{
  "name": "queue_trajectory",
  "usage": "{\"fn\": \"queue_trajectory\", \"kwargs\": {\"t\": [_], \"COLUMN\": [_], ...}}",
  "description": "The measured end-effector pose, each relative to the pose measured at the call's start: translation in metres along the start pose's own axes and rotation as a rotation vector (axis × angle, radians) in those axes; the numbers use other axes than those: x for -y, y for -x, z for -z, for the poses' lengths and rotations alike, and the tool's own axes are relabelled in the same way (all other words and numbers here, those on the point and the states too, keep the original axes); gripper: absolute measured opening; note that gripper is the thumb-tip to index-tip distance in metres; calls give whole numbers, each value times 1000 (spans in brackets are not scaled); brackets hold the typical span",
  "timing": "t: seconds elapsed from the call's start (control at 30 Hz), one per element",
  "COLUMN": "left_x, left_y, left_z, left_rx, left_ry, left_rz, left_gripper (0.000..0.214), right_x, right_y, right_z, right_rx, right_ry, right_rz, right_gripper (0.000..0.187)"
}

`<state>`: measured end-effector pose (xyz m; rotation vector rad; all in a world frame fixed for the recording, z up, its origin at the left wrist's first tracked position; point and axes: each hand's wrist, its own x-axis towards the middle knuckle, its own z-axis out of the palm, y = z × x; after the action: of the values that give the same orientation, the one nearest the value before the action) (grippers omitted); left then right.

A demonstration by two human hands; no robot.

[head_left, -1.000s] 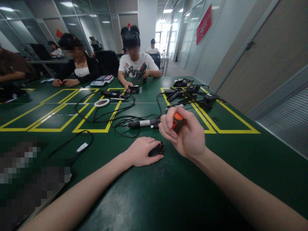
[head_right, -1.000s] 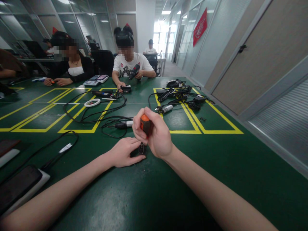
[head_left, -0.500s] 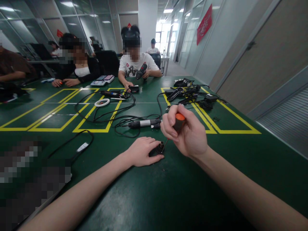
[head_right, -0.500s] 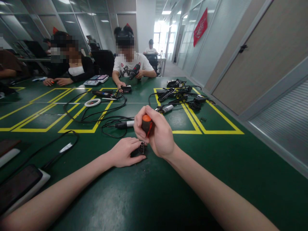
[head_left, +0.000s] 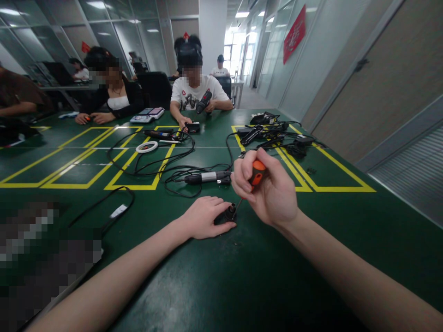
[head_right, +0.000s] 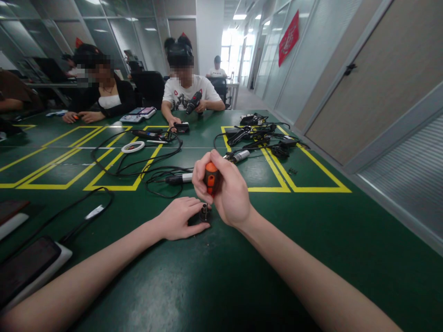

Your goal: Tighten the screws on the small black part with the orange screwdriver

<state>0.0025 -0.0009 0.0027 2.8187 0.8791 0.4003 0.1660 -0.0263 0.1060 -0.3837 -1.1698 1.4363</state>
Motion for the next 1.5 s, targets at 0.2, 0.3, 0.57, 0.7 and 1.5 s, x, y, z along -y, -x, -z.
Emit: {"fn": "queue_trajectory", "kwargs": {"t": [0.2, 0.3, 0.57, 0.7, 1.5], "left_x": [0, 0, 0, 1, 0], "left_y": [0, 1, 1, 1, 1], "left_z": [0, 0, -1, -2, 0], "left_rx": [-7, -8, -18, -16, -15], "left_ry": [5, 10, 7, 7, -6], "left_rz": [-9, -4, -11, -11, -7], "left_gripper": [33, 32, 32, 33, 32], "right_x": [-1, -1, -3, -3, -2], "right_y": [3, 2, 2, 3, 2], "right_z": [0, 0, 0, 0, 3], "right_rx": [-6, -19, -13, -21, 64], "right_ry": [-18, 12, 22, 15, -67], "right_rz": [19, 24, 13, 46, -13], "right_gripper": [31, 33, 43, 31, 40]}}
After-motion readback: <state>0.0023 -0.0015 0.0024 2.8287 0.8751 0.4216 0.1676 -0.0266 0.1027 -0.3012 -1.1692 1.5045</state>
